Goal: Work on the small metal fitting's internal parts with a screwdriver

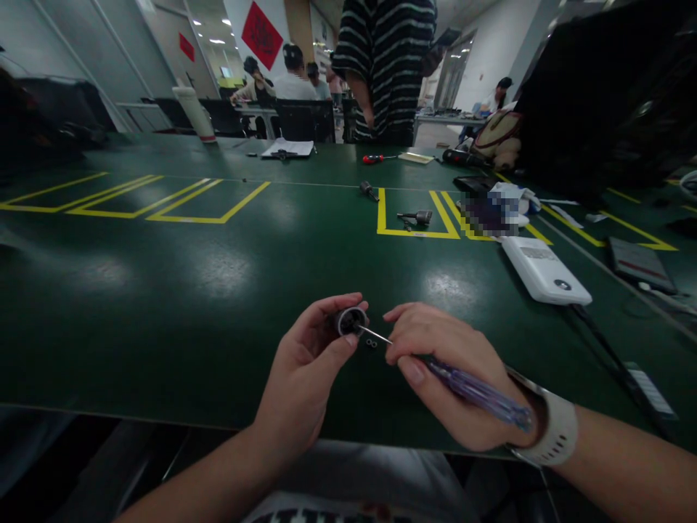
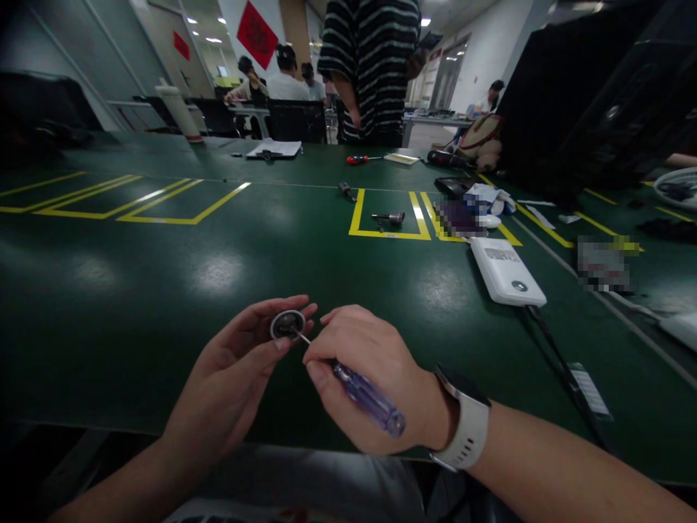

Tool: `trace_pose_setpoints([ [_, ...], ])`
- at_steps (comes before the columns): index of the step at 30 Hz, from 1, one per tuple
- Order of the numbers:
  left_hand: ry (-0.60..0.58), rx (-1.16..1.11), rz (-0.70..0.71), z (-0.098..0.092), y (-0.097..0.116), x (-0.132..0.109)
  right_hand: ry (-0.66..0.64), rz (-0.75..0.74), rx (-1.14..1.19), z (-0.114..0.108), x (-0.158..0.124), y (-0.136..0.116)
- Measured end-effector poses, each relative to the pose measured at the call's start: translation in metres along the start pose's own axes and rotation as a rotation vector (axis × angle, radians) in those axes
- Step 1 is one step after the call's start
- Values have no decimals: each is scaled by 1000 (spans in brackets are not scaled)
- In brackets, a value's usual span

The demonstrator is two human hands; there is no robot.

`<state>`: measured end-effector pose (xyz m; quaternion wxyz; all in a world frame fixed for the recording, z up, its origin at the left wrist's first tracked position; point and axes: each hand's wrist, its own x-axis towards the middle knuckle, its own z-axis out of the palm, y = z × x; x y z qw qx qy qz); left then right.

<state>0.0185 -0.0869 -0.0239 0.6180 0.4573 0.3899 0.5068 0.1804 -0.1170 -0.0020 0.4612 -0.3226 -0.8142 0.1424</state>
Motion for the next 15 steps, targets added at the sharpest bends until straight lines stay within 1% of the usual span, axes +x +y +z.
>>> trace_pose_setpoints([
  [5,-3,49,60,1,0,-2,-46,-35,-81,3,-2,3],
  [15,-4,79,75,5,-3,-3,-77,-127,-191,7,-1,1],
])
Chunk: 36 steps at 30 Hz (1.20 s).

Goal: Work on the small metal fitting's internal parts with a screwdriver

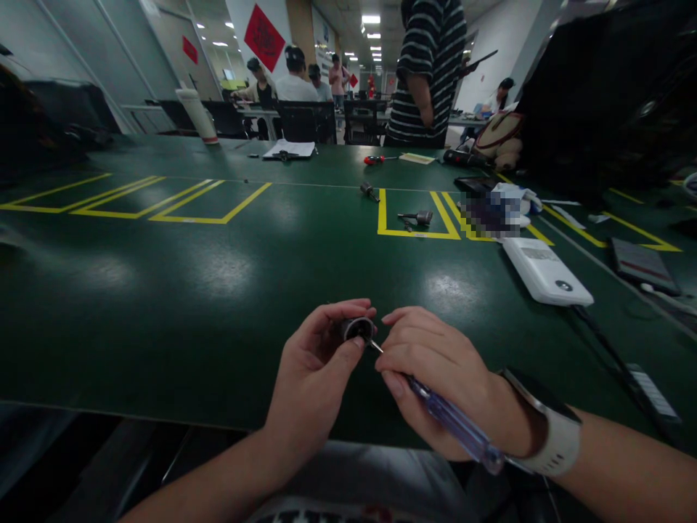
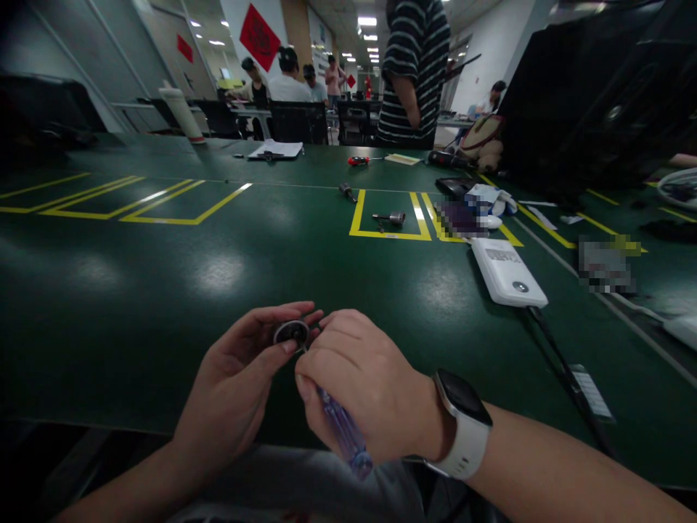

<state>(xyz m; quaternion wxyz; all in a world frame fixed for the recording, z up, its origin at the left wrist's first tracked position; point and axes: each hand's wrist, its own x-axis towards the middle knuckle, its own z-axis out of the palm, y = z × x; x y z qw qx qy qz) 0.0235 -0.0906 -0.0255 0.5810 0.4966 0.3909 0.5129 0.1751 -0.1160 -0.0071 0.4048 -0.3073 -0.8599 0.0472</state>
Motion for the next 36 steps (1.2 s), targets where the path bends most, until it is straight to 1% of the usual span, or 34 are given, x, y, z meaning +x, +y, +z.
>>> trace_pose_setpoints([
  [4,-3,-5,23,1,-1,0,-1,-15,-30,-1,0,-2],
  [12,14,-8,20,1,-1,-1,17,-29,-52,-1,-5,-5],
  [17,-19,-6,42,0,-2,-1,11,-23,-72,0,-4,-6],
  [26,-38,7,76,0,-3,-1,39,-68,-48,0,-3,-5],
  [36,-39,-22,63,1,-3,0,40,-59,-40,-1,-5,-8],
])
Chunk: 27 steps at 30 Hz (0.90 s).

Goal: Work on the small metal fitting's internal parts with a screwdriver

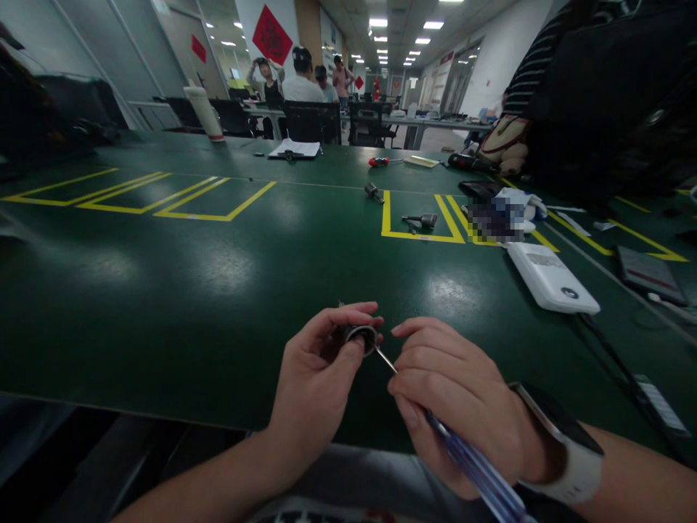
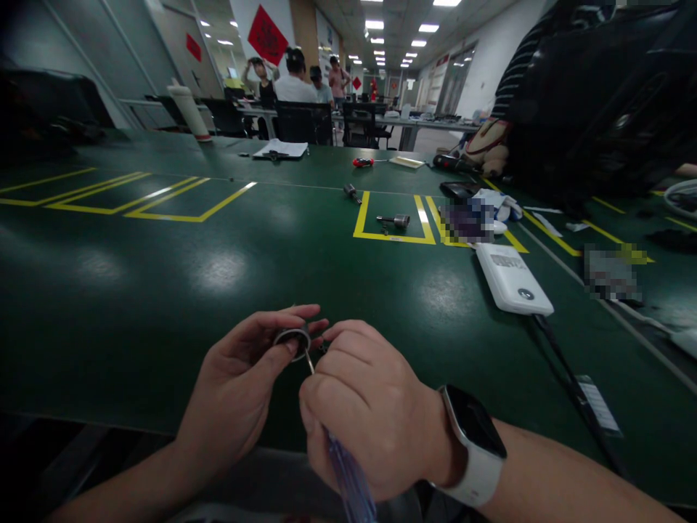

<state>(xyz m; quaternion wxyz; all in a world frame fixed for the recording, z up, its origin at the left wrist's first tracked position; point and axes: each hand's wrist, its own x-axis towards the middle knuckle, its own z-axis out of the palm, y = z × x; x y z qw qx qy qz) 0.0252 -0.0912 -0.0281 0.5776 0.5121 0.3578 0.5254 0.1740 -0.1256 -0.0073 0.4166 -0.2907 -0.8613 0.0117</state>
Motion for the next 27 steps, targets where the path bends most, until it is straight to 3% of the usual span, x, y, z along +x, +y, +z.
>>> trace_pose_setpoints([
  [10,11,-2,-33,1,2,-1,7,56,50,-2,1,-2],
  [12,21,-18,-55,1,2,0,95,175,197,-6,1,0],
  [15,58,-69,-92,0,4,2,287,538,554,-9,2,12],
  [17,81,-117,-116,-2,7,4,221,786,783,-9,2,24],
  [19,86,-141,-145,-4,11,5,156,924,875,-6,2,35],
  [27,96,-188,-155,-8,18,6,51,979,855,1,-2,45],
])
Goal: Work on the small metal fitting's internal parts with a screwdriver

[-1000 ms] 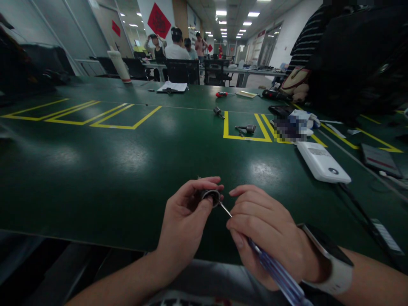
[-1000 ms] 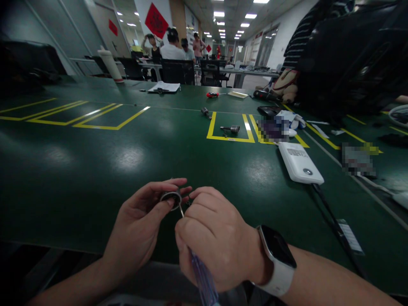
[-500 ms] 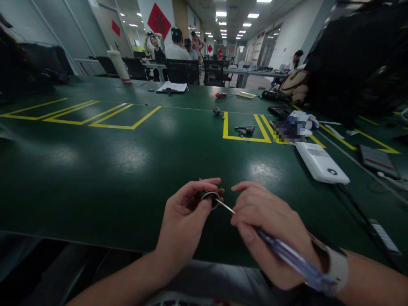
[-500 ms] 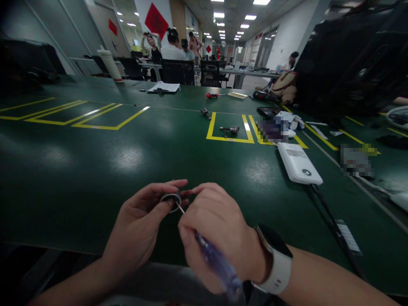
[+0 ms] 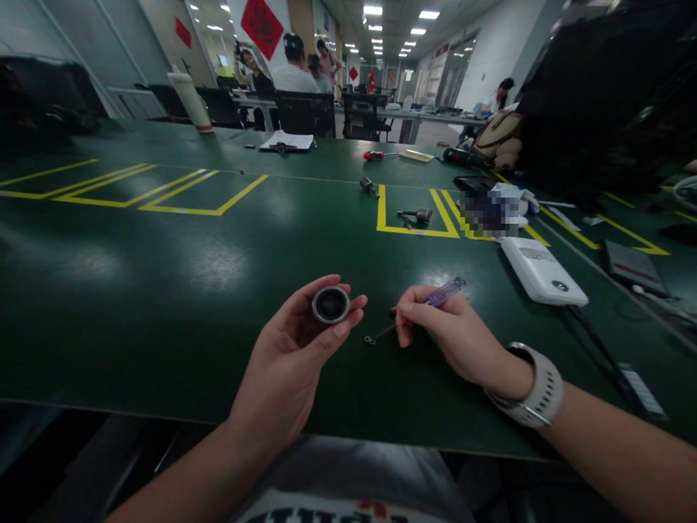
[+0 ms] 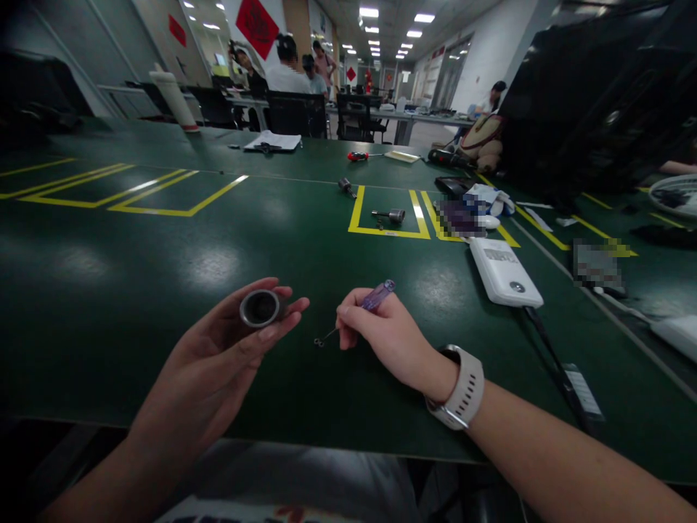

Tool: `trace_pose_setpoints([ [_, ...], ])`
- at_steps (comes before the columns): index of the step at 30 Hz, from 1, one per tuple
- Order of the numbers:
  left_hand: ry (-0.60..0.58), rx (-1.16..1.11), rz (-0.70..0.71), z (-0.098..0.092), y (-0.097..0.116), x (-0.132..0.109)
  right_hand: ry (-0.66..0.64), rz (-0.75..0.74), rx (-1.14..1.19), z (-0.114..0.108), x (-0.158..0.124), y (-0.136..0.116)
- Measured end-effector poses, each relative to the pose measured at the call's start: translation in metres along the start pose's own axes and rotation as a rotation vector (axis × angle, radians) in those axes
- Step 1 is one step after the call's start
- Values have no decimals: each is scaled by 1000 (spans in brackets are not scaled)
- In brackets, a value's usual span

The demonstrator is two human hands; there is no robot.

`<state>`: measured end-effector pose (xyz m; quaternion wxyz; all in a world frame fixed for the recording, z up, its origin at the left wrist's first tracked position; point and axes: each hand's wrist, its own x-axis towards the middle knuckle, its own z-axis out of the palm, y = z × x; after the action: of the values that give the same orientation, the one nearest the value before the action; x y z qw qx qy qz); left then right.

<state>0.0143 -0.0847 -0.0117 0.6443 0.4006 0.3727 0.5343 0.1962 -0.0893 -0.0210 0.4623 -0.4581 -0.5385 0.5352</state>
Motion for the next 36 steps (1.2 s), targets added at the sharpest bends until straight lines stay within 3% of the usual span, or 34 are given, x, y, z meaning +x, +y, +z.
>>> trace_pose_setpoints([
  [5,4,-29,12,1,0,1,-17,-50,-248,4,-5,-8],
  [11,3,-36,-38,0,2,-1,43,-456,-806,7,-14,-11],
  [13,-11,-53,-56,0,3,-2,72,-519,-893,6,-13,-7],
  [17,-2,-66,-30,3,2,-5,161,-552,-873,4,-8,0],
  [20,0,-4,0,3,-1,-5,195,-669,-764,6,-13,-4],
  [25,-39,136,48,-1,-8,-4,111,-891,-667,16,-30,-23],
  [29,-67,226,71,-2,-12,-5,35,-918,-686,20,-33,-27],
  [36,-58,284,91,5,-12,-8,30,-918,-784,21,-27,-17],
])
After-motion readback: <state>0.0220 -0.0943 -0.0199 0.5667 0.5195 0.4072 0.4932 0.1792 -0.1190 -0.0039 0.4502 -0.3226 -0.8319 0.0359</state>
